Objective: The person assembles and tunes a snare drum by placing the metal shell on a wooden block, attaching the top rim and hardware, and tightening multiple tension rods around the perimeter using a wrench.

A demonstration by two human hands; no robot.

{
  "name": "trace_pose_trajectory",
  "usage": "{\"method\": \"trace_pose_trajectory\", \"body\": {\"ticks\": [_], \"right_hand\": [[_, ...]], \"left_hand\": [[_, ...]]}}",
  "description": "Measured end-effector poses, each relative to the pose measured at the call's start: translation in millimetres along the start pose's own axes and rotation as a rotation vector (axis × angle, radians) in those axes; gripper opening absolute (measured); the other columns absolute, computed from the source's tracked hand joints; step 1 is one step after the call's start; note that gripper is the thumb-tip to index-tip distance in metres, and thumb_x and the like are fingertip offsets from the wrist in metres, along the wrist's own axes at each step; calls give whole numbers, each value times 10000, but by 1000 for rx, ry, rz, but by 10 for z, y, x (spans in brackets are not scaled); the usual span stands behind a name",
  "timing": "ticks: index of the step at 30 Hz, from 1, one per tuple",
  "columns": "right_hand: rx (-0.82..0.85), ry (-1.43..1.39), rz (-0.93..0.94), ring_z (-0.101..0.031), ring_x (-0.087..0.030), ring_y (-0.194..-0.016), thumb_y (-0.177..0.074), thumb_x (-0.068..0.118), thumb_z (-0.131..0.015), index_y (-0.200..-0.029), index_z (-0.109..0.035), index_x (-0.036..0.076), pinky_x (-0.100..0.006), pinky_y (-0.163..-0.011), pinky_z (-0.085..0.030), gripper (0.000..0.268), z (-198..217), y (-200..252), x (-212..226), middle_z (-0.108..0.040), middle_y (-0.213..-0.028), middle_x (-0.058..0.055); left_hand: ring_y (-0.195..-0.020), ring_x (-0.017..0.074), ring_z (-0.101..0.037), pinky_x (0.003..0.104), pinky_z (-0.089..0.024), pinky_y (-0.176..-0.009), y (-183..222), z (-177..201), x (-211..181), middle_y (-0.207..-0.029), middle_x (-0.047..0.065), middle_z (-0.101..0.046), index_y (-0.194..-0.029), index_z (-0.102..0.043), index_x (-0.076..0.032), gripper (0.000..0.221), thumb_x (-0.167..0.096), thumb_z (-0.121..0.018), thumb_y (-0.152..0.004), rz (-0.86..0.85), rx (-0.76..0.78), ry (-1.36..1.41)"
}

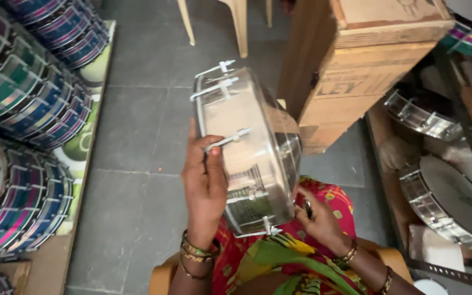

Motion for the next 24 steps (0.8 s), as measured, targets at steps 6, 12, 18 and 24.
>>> {"method": "trace_pose_trajectory", "body": {"ticks": [6,12,18,24], "right_hand": [[23,-73,-116,-437,-62,-492,-905,90,-675,-1469,-500,127,-268,-443,-349,592,-142,91,-255,-511,-610,4],[40,-168,-193,-520,-52,-559,-903,29,-639,-1497,-456,105,-244,-474,-412,626,-184,133,-300,-612,-716,20],[16,-242,-170,-514,-58,-565,-885,20,-644,-1530,-408,139,-237,-466,-416,697,-253,105,-363,-617,-772,18],[84,-434,-211,-526,-77,-575,-921,1,-589,-1451,-544,108,-244,-484,-431,543,-449,65,-537,-648,-774,-15]], "left_hand": [[-1056,205,-632,317,-527,-930,132,55,-67,-1364,232,-634,-1222,-648,-38,235,-170,-496,-1103,101,67,15],[-1408,345,-558,387,-496,-1094,230,-3,-147,-1569,288,-467,-1235,-614,-53,189,-126,-504,-1099,-171,52,-21],[-947,267,-685,347,-558,-787,256,-19,-175,-1548,296,-500,-1189,-654,-64,180,-94,-552,-1044,-111,7,-124],[-810,210,-713,324,-547,-649,358,43,-218,-1521,287,-537,-1165,-670,-56,189,-63,-558,-1013,-76,-10,-123]]}}
Point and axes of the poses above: each hand's wrist, its own y-axis away from the middle knuckle, its own z-axis out of the back of the hand, x = y × z, the point moved 1 cm from there along -y, towards the middle knuckle
